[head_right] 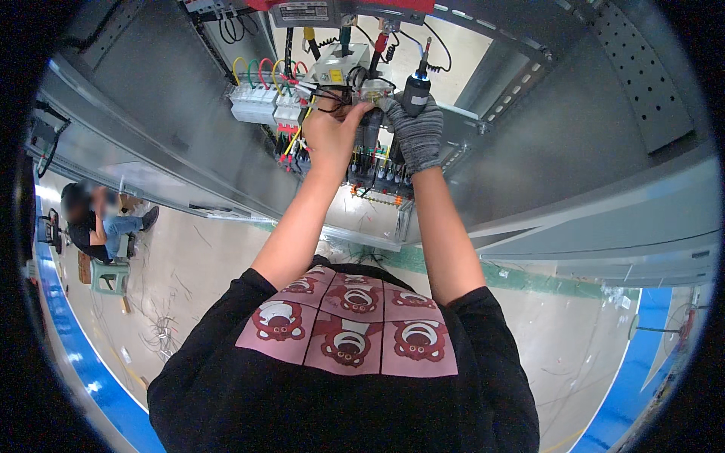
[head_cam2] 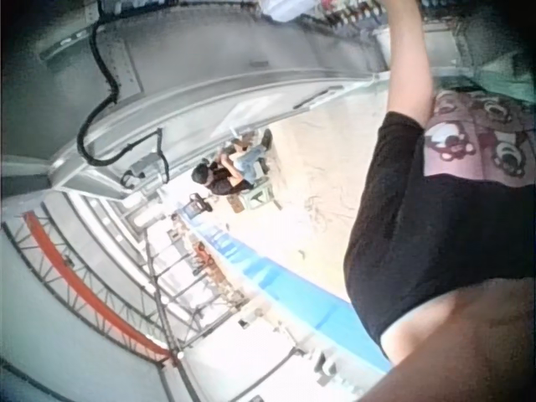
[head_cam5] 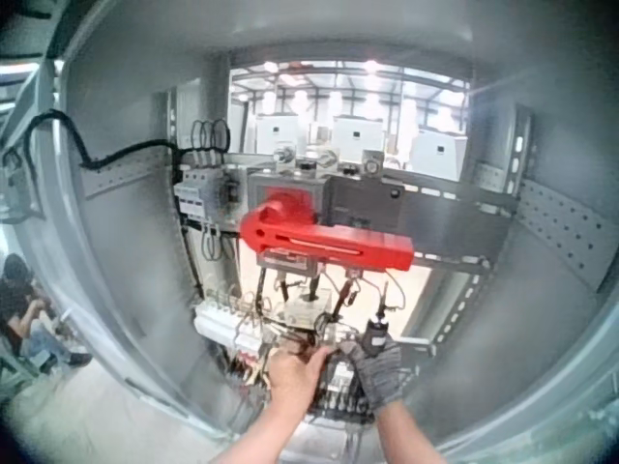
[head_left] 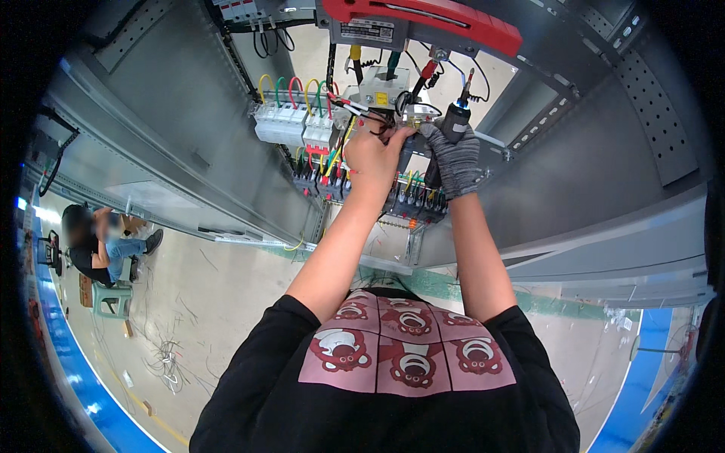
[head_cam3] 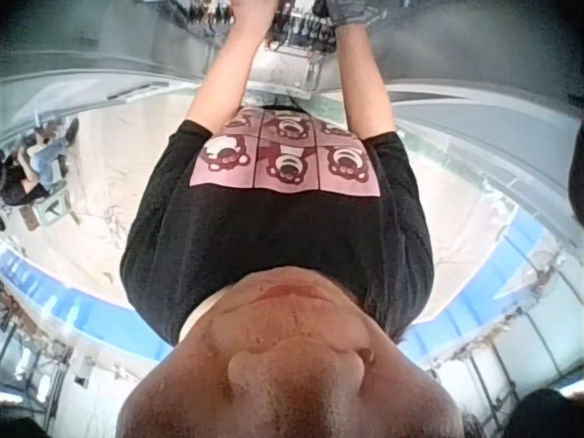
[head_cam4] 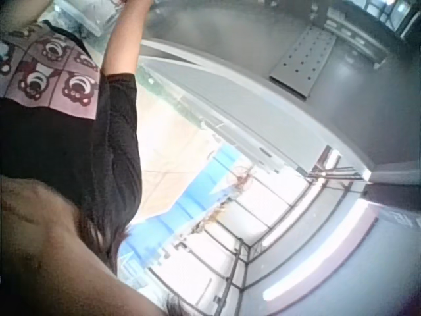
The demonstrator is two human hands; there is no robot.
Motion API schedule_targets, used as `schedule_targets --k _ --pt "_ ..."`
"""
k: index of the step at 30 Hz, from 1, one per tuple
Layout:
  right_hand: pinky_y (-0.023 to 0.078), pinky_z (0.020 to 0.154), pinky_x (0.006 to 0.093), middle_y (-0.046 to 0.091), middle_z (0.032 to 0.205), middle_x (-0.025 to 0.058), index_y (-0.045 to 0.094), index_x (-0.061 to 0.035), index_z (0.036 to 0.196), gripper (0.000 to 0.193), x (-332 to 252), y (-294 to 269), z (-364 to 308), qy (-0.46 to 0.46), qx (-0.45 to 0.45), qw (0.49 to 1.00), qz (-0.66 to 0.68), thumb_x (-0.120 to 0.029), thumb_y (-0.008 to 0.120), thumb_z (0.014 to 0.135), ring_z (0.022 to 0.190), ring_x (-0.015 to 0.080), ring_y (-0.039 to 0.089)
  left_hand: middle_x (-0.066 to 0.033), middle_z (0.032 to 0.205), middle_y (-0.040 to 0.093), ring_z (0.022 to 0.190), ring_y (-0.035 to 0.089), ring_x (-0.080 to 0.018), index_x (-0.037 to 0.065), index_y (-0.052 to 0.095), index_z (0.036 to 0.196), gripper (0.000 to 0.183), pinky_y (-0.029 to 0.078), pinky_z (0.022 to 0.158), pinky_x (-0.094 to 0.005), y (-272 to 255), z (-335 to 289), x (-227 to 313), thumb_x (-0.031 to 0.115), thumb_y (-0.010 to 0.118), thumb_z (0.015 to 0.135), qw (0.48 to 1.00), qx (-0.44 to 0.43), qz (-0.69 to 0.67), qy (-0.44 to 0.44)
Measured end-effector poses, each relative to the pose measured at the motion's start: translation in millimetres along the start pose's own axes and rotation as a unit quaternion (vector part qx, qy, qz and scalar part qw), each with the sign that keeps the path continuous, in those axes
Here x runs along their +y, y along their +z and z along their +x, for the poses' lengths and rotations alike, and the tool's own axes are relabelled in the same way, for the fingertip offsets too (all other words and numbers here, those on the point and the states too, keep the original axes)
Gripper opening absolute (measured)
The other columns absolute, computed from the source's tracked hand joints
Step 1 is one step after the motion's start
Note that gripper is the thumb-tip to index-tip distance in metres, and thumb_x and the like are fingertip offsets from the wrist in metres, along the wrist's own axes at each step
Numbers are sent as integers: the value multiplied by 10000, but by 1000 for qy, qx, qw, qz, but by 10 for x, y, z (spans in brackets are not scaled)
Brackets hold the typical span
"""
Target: The person uses a cordless screwdriver to tighten terminal screws on an electrical panel, handling multiple colored wires and securing them into place. The person also adjusts wire positions and uses a red wire holder to manage the wiring during the process.
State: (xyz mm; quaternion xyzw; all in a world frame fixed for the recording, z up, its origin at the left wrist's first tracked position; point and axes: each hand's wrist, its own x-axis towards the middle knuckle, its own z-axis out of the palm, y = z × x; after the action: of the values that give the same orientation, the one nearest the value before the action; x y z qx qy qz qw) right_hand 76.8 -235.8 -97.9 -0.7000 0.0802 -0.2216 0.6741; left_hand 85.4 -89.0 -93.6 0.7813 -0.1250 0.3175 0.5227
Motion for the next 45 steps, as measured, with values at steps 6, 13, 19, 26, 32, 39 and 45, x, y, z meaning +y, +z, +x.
schedule_targets --k 6,13,19,26,32,39,45 --pt "527 649 279 656 809 34 603 -40 969 344 -55 -2 56 9 -25 998 -58 -165 840 755 692 108 589 -107 663 693 548 664 -226 18 672 764 256 499 521 -325 -39 37 14 176 865 702 1000 11 25 6" --pt "533 691 297 650 856 40 551 -41 1072 502 2 -10 47 -101 -21 989 -103 -230 869 732 743 131 598 -111 687 702 568 661 -176 9 699 832 228 500 545 -298 -64 62 8 138 848 717 999 -9 -41 -9" --pt "536 703 291 660 895 41 544 -49 1095 523 108 -10 70 -107 -7 987 -117 -208 875 722 771 131 619 -104 718 711 589 650 -153 6 709 867 207 500 569 -293 -43 34 -58 110 830 734 999 -28 -33 -26" --pt "549 726 305 657 924 44 506 -48 1148 653 -43 -57 128 -96 -78 986 -110 -212 912 663 805 138 625 -117 729 662 631 621 -253 15 683 845 244 485 577 -339 31 35 -95 131 845 705 999 -3 -37 -11" --pt "543 739 303 631 921 50 490 -42 1177 682 56 -94 230 -126 -76 973 -177 -235 902 668 806 144 610 -144 767 648 671 624 -308 -15 665 850 131 495 617 -354 1 45 -152 21 760 766 993 -2 -77 94" --pt "544 765 306 636 964 65 486 -40 1167 584 -83 -30 104 -53 -92 992 -65 -133 841 712 842 152 621 -171 881 698 751 677 -271 -42 682 940 163 516 670 -337 56 -92 -151 19 741 801 985 -6 -160 -70" --pt "543 783 308 648 979 71 485 -38 1174 577 -128 36 41 -30 -75 996 -29 -97 832 717 869 150 631 -137 890 711 762 681 -237 -5 705 941 141 511 685 -320 110 -133 -167 56 736 818 981 22 -180 -72"
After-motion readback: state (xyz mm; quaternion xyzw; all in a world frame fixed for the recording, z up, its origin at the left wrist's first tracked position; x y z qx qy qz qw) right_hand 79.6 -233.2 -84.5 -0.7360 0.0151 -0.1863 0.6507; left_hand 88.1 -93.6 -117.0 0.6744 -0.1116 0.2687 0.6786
